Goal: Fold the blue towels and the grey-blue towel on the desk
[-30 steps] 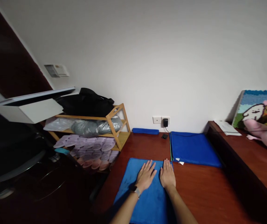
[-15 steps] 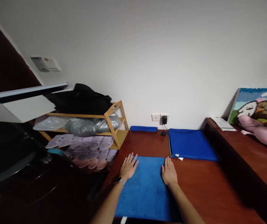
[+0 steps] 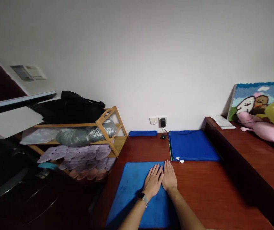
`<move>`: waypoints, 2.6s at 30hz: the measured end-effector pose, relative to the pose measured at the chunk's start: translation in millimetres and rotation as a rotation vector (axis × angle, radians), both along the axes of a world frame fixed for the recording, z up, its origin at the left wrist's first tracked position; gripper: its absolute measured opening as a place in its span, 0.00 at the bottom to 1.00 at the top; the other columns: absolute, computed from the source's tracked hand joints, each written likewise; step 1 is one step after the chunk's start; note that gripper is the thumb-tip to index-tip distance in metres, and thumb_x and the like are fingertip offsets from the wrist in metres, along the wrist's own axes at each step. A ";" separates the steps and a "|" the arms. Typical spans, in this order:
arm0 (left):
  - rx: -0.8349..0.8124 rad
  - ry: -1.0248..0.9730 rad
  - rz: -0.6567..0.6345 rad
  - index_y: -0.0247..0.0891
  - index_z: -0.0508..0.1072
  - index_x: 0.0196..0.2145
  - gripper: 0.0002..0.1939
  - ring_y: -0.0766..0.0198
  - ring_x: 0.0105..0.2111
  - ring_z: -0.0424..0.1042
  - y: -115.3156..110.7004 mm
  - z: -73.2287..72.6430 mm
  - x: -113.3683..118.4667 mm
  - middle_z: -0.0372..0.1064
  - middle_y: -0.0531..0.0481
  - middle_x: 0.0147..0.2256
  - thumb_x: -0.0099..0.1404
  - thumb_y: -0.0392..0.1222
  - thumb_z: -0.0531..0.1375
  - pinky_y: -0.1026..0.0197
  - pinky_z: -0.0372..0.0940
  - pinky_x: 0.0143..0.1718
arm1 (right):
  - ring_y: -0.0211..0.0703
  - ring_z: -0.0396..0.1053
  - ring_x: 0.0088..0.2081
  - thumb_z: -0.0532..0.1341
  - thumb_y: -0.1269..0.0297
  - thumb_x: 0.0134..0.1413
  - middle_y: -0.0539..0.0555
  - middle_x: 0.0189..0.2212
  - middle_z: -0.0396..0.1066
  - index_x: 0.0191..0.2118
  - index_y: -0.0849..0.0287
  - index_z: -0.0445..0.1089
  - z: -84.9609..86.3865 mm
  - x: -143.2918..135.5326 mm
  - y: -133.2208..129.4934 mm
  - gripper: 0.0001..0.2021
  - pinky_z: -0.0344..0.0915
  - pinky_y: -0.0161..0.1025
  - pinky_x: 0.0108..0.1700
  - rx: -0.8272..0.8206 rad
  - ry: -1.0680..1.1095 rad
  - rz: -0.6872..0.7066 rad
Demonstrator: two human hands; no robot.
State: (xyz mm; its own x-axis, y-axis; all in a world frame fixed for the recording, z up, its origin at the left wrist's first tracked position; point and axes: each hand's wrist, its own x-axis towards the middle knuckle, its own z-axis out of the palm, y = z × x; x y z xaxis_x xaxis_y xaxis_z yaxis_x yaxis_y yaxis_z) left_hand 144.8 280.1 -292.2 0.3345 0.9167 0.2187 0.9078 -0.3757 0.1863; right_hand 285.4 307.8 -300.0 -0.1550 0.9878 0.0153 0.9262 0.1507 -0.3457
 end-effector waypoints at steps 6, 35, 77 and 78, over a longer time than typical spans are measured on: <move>-0.082 0.046 0.163 0.45 0.52 0.72 0.32 0.55 0.73 0.47 -6.1 5.5 -85.1 0.47 0.46 0.73 0.77 0.60 0.39 0.44 0.47 0.72 | 0.49 0.35 0.75 0.39 0.58 0.70 0.62 0.75 0.37 0.73 0.74 0.42 0.3 -1.6 -2.6 0.33 0.35 0.47 0.74 -0.003 -0.019 -0.041; -0.025 -0.013 0.026 0.39 0.50 0.73 0.31 0.60 0.72 0.48 -62.2 0.5 -18.6 0.49 0.46 0.72 0.79 0.53 0.38 0.49 0.49 0.72 | 0.50 0.36 0.75 0.41 0.59 0.69 0.64 0.74 0.39 0.72 0.76 0.46 14.1 -14.1 -68.6 0.33 0.35 0.47 0.74 -0.025 0.011 0.027; 0.004 0.016 0.368 0.52 0.52 0.72 0.31 0.55 0.70 0.53 -79.3 -31.7 -195.9 0.51 0.58 0.71 0.74 0.55 0.45 0.44 0.57 0.69 | 0.56 0.77 0.46 0.65 0.51 0.47 0.63 0.45 0.76 0.49 0.61 0.68 30.5 136.2 121.0 0.25 0.79 0.50 0.42 0.004 1.802 -1.121; 0.005 0.010 0.367 0.50 0.53 0.72 0.31 0.55 0.70 0.53 -79.5 -29.8 -194.9 0.51 0.57 0.71 0.74 0.55 0.45 0.44 0.57 0.69 | 0.55 0.77 0.46 0.65 0.51 0.45 0.61 0.44 0.77 0.47 0.60 0.68 31.3 136.5 110.7 0.25 0.78 0.49 0.42 0.022 1.808 -1.095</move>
